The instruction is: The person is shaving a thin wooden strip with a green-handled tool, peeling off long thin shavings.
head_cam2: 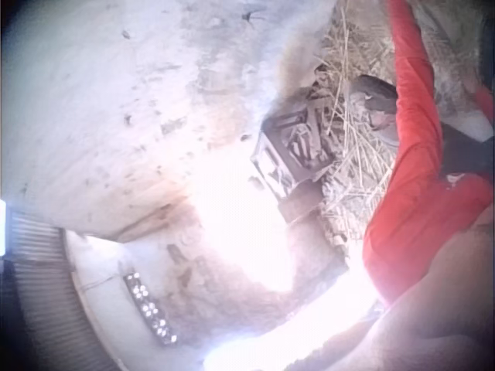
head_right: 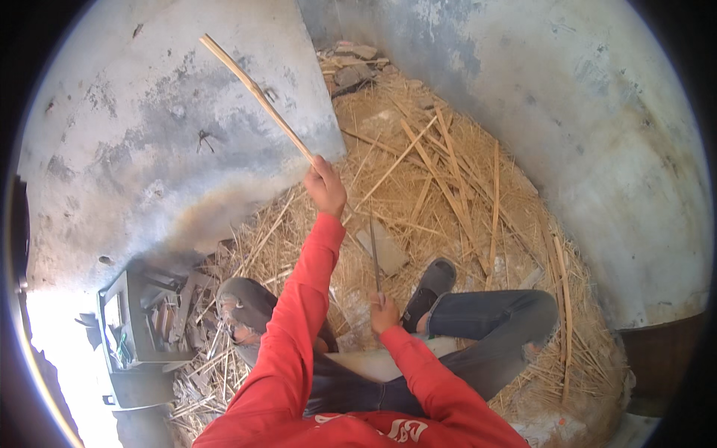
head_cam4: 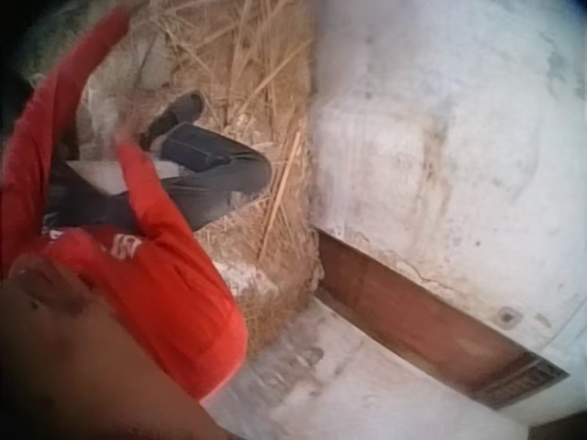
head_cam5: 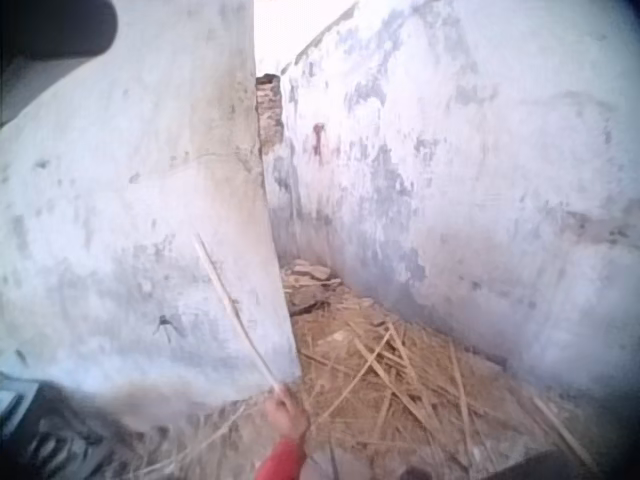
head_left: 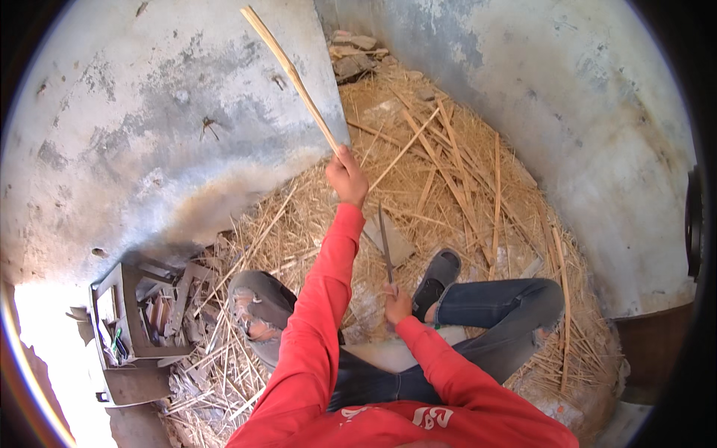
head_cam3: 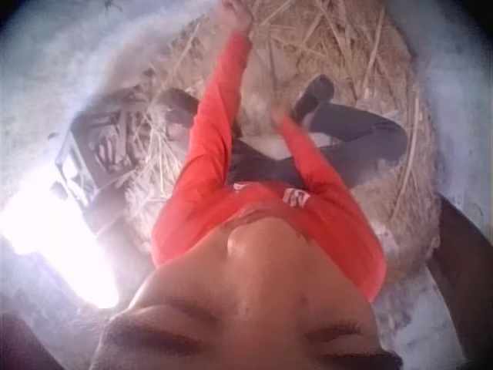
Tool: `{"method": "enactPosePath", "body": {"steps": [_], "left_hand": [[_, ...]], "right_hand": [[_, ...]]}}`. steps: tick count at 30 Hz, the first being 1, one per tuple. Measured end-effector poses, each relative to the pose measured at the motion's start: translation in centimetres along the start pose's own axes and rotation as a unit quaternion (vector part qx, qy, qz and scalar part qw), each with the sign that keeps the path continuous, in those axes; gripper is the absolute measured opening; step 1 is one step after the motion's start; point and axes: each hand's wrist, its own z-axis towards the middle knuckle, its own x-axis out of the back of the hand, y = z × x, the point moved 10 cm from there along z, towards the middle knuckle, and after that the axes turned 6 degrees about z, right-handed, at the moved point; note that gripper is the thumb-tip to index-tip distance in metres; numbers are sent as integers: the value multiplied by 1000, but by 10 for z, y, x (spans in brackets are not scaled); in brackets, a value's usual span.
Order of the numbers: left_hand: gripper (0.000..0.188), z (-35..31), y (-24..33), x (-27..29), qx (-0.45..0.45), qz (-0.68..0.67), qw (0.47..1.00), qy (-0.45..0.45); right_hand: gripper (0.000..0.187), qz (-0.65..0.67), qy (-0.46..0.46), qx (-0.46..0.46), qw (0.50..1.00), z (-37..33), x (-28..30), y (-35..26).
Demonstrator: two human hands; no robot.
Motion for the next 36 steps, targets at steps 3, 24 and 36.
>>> {"method": "enactPosePath", "body": {"steps": [3,24,36], "left_hand": [[55,2,-6,15,10,-17,1000,11],[56,6,-5,20,40,-66,997,17],[56,8,6,41,6,31,995,96]], "right_hand": [[41,29,16,44,998,-12,13,-53],[24,264,-133,-188,937,4,-39,29],[21,166,-104,2,981,9,-42,-77]]}}
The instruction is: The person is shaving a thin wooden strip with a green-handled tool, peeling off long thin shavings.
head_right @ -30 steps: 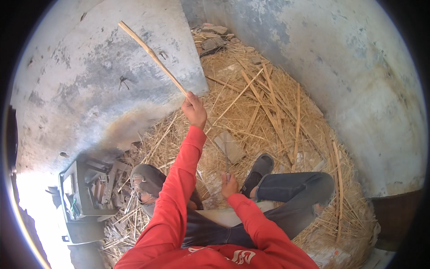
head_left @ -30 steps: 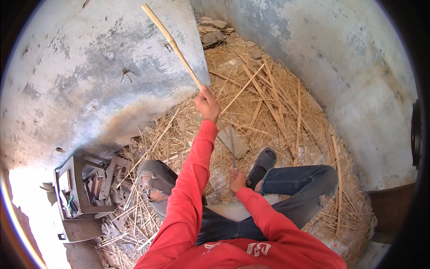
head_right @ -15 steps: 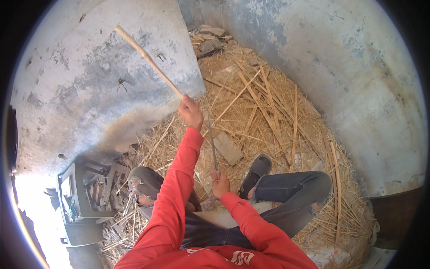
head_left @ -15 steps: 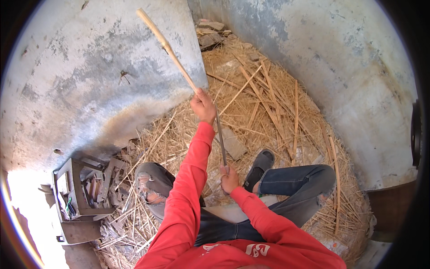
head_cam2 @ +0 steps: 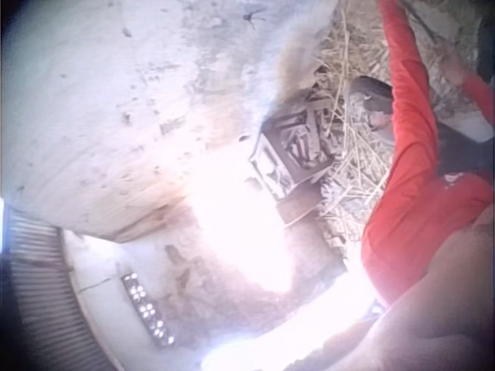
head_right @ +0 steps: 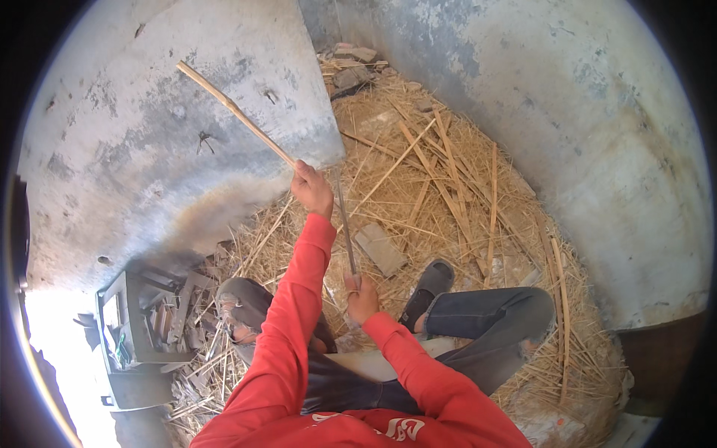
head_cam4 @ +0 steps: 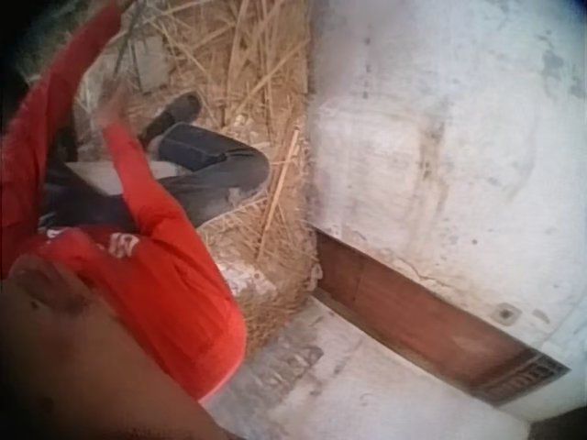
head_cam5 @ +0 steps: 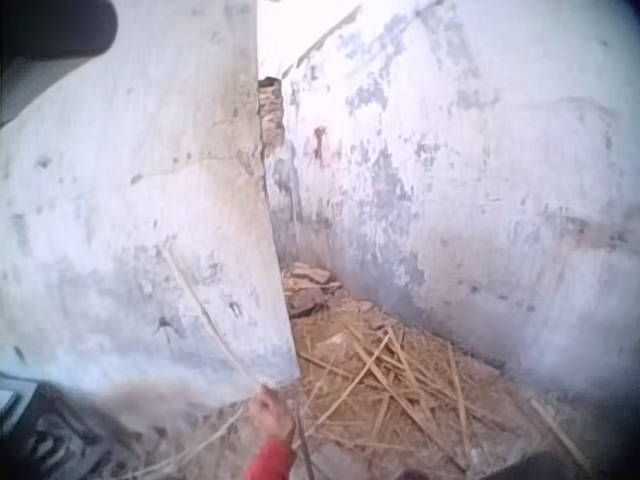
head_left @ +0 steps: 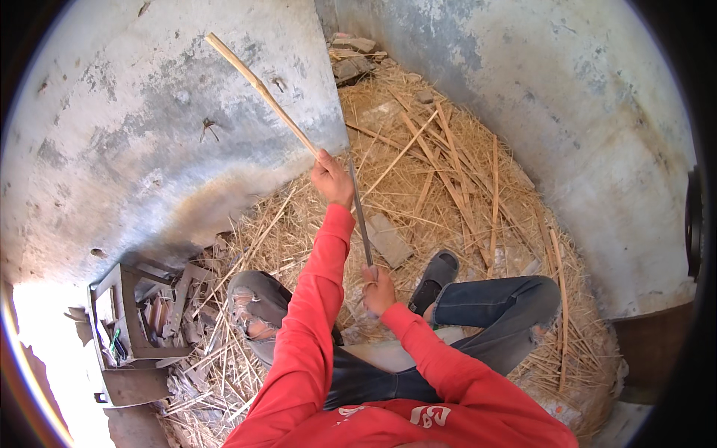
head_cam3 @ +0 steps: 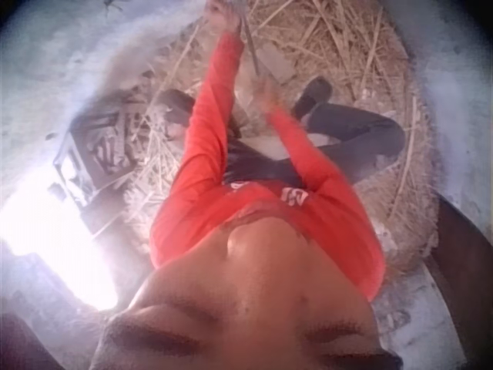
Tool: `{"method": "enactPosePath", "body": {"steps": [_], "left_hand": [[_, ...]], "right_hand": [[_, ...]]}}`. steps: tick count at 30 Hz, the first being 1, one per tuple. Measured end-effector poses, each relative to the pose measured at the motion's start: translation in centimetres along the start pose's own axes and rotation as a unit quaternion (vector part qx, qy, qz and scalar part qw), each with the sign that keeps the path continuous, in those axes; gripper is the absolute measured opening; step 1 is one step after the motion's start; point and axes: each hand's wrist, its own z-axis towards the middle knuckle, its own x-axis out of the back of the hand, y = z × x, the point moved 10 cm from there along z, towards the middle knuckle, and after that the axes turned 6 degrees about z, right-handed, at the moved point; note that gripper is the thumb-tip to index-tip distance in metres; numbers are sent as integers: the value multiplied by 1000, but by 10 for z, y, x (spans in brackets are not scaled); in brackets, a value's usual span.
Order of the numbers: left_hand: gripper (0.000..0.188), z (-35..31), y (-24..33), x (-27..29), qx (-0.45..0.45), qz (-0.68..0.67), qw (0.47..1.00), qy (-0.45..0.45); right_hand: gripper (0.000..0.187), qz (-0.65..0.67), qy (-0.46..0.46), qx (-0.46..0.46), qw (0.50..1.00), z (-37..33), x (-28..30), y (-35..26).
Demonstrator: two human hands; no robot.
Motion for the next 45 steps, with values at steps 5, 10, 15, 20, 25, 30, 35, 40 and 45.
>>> {"method": "enactPosePath", "body": {"steps": [5,10,15,20,25,30,35,40,45], "left_hand": [[54,14,-17,27,24,-43,999,15],[51,13,-20,36,49,-66,997,-4],[50,10,-17,20,95,-130,983,-91],[49,7,-20,13,97,-134,977,-132],[49,15,-32,13,103,-158,965,-182],[50,17,5,5,-17,0,964,-266],[47,52,79,13,-142,117,959,-216],[45,103,146,13,-167,124,951,-227],[42,141,183,16,-206,172,935,-232]], "right_hand": [[23,3,11,-158,987,-9,37,107],[26,117,43,-207,970,-22,38,59],[24,115,-4,-107,988,-16,21,-17],[30,195,-20,-200,960,-41,14,-1],[33,219,25,-283,934,-44,33,13],[34,210,9,-177,962,-38,50,-64],[35,219,-3,-133,967,-37,62,-117],[35,218,-16,-140,966,-46,61,-124],[33,193,-22,-160,968,-59,53,-106]]}}
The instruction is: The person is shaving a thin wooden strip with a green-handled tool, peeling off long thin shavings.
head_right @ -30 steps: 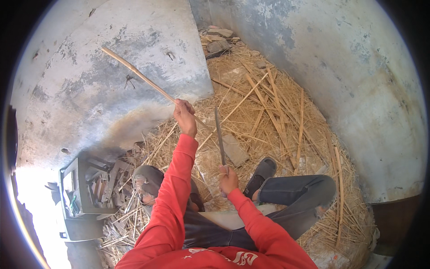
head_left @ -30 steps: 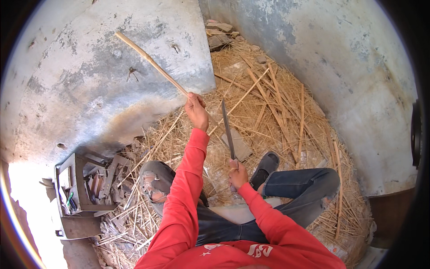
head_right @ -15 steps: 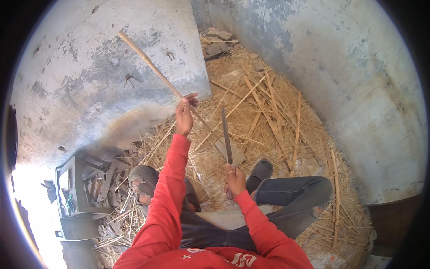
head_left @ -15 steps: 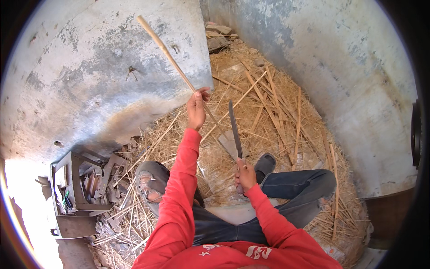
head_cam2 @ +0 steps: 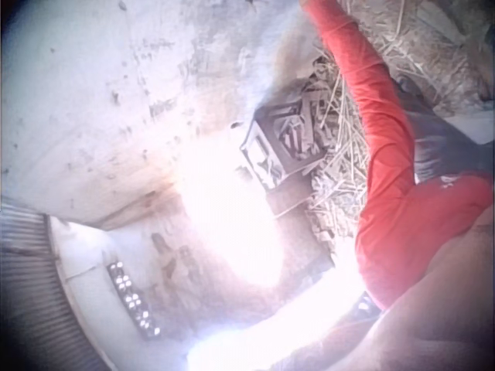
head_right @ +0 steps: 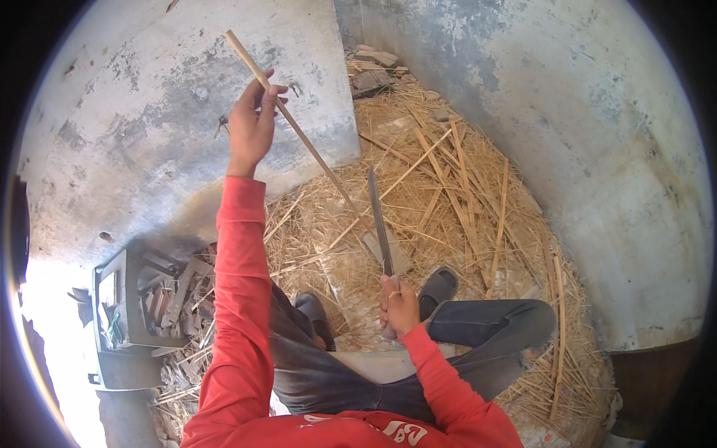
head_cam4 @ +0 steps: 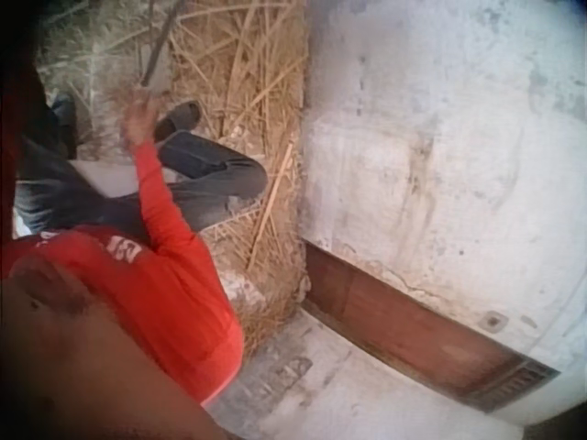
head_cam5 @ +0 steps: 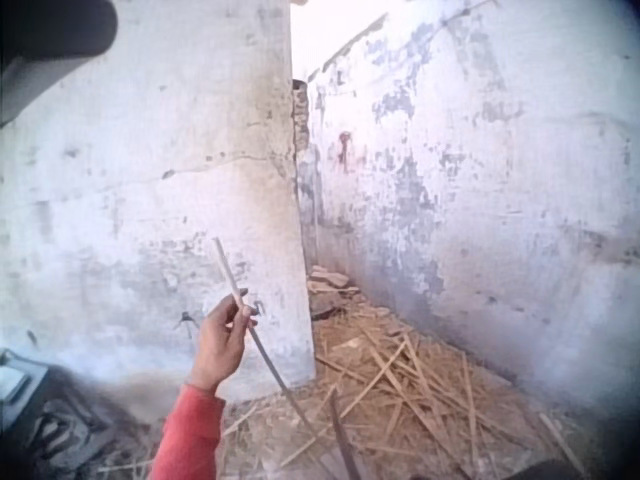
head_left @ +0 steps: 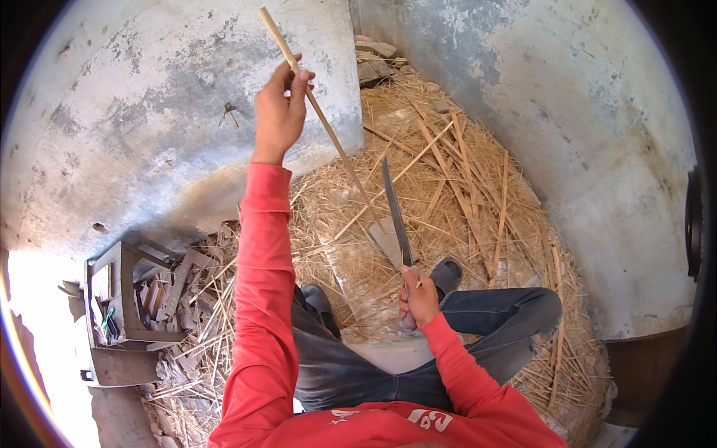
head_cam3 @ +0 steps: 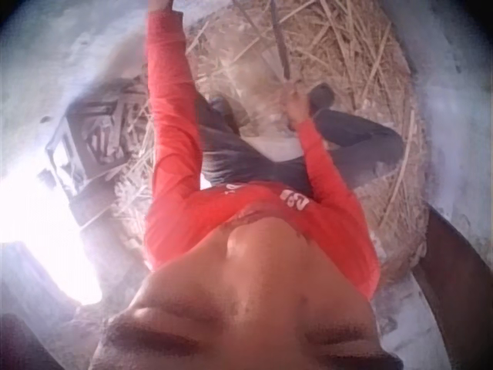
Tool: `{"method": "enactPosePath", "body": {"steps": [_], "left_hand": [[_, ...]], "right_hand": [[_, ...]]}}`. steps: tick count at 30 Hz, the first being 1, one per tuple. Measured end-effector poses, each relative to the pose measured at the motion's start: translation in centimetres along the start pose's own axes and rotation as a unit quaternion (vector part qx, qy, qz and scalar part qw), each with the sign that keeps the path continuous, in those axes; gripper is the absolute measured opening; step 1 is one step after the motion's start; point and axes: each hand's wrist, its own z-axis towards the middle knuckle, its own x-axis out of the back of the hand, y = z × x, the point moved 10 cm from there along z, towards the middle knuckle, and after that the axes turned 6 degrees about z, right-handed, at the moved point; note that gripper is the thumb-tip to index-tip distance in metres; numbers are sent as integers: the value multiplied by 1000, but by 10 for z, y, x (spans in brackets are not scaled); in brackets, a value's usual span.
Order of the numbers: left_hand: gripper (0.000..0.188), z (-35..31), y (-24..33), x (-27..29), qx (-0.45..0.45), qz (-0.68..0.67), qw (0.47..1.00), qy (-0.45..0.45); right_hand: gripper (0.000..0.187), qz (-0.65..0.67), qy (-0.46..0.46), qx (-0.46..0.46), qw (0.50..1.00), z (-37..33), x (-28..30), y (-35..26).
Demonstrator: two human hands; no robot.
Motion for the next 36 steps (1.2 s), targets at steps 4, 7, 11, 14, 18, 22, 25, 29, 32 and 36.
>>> {"method": "enactPosePath", "body": {"steps": [4,7,11,14,18,22,25,29,32,36], "left_hand": [[38,23,7,17,10,-49,999,-14],[34,30,16,22,28,-92,995,-15],[29,36,22,31,33,-117,993,5],[25,38,27,34,38,-87,995,-14],[18,35,32,27,57,-107,993,-14],[9,32,34,38,24,-27,998,48],[9,31,37,34,25,24,997,72],[10,35,49,19,24,-8,998,56],[10,36,47,18,40,-30,997,62],[11,34,58,16,43,-32,997,61]], "right_hand": [[33,-13,1,-4,1000,-6,-3,8],[32,-20,-7,-10,1000,-8,-3,9],[32,-41,-14,7,999,-15,-8,-3],[33,-56,-28,50,997,-25,-16,-27],[37,-30,-68,149,986,-44,-36,-88],[37,52,-106,216,969,-93,-70,-167],[36,65,-141,303,940,-118,-78,-196],[39,-15,-139,157,978,-97,-76,-140],[40,-53,-109,-42,992,-79,-61,-93],[40,24,-102,112,988,-101,-61,-139]]}}
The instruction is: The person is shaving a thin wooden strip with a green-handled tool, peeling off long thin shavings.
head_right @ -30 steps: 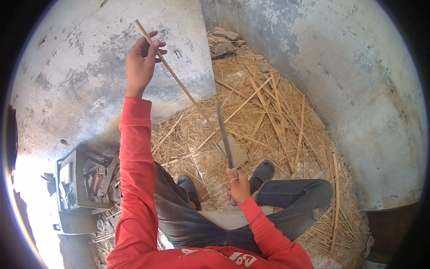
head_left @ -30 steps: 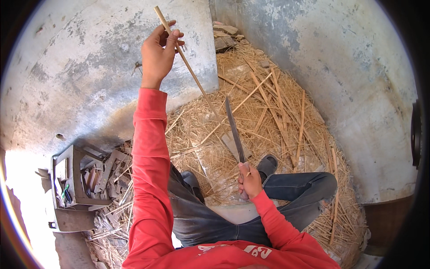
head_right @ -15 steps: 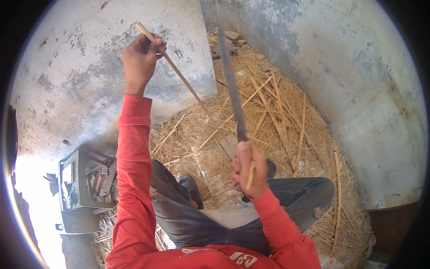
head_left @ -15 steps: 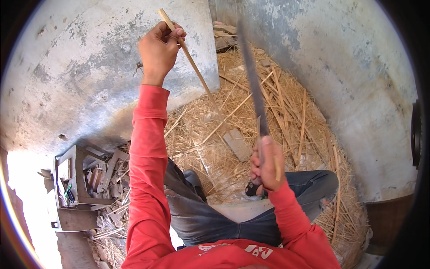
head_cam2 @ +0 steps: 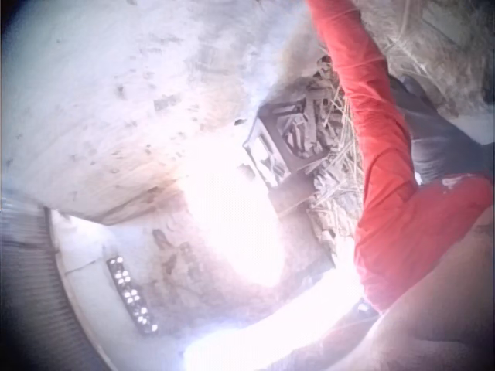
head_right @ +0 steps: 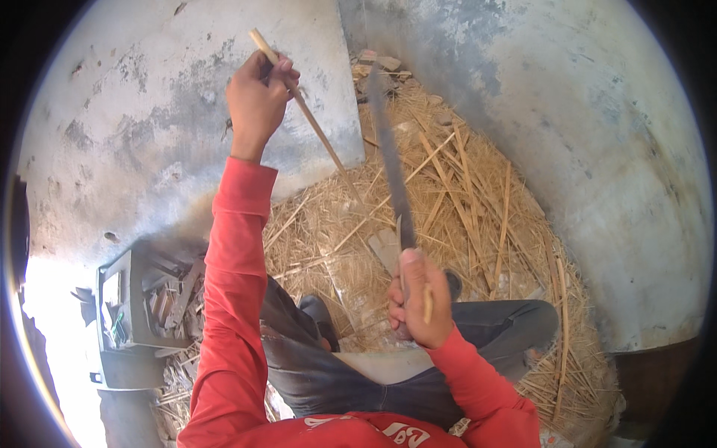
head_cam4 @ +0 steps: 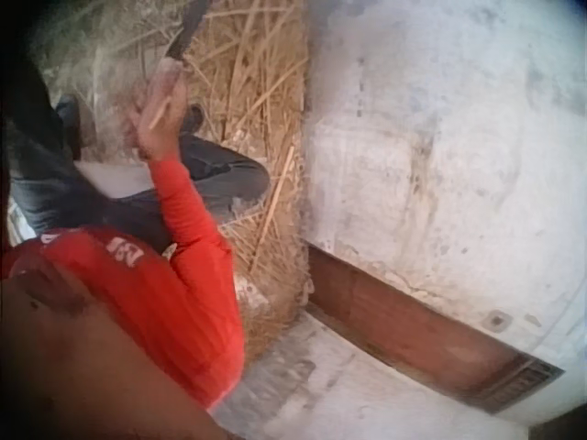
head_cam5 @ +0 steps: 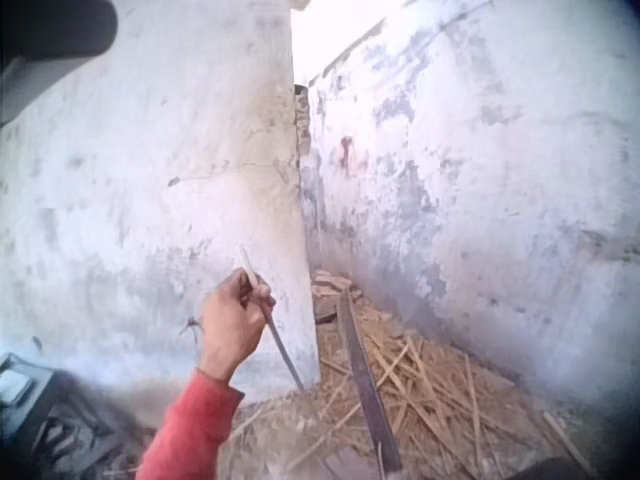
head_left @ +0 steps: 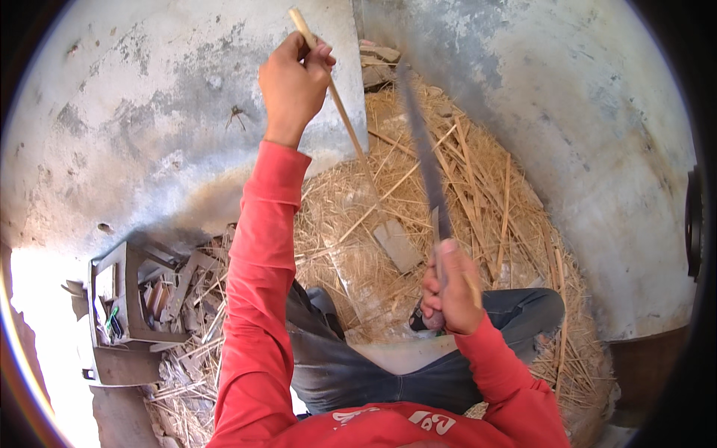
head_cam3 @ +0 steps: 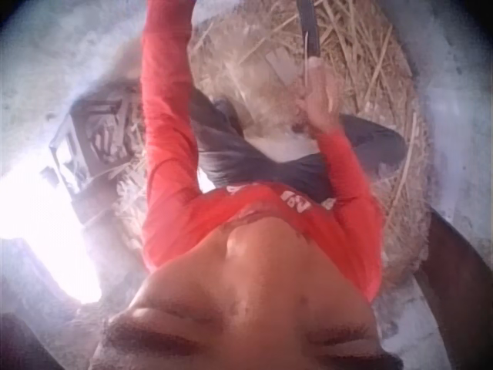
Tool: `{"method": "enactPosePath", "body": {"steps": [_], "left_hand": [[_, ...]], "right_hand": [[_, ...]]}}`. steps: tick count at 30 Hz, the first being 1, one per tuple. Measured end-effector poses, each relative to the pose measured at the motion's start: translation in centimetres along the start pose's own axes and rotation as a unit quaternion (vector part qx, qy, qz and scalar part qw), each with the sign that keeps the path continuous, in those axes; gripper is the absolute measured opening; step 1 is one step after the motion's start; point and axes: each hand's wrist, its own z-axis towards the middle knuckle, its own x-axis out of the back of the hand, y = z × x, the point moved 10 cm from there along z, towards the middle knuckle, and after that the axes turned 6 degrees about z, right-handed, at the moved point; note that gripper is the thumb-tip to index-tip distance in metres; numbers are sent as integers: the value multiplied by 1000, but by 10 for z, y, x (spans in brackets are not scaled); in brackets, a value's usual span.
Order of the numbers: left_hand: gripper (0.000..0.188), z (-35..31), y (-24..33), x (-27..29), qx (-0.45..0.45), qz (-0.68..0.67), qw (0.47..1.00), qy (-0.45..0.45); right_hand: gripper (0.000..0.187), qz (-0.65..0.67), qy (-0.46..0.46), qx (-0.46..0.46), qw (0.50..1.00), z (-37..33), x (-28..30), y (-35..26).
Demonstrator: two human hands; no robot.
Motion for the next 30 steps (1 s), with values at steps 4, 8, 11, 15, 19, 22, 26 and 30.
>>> {"method": "enactPosePath", "body": {"steps": [4,8,11,15,19,22,26,30], "left_hand": [[12,-2,1,-2,18,50,999,-4],[12,-8,15,-7,4,78,997,-3],[12,-11,-10,-13,60,-8,998,-29],[12,-6,2,2,8,54,998,14],[13,-6,4,17,-11,118,991,60],[18,-10,-12,16,-29,37,997,54],[30,-34,-46,6,-18,-76,995,55],[50,-100,-135,-32,57,-118,988,81]], "right_hand": [[35,41,-6,142,989,-11,-18,-33],[39,-63,-26,-46,997,1,-5,36],[42,-50,22,-193,980,4,44,113],[41,-15,94,-229,969,0,89,148],[37,-31,100,-134,985,-7,97,91],[32,-138,162,50,976,-36,115,-14],[32,-353,321,252,842,-95,176,-133],[37,-443,445,287,723,-132,291,-140]]}}
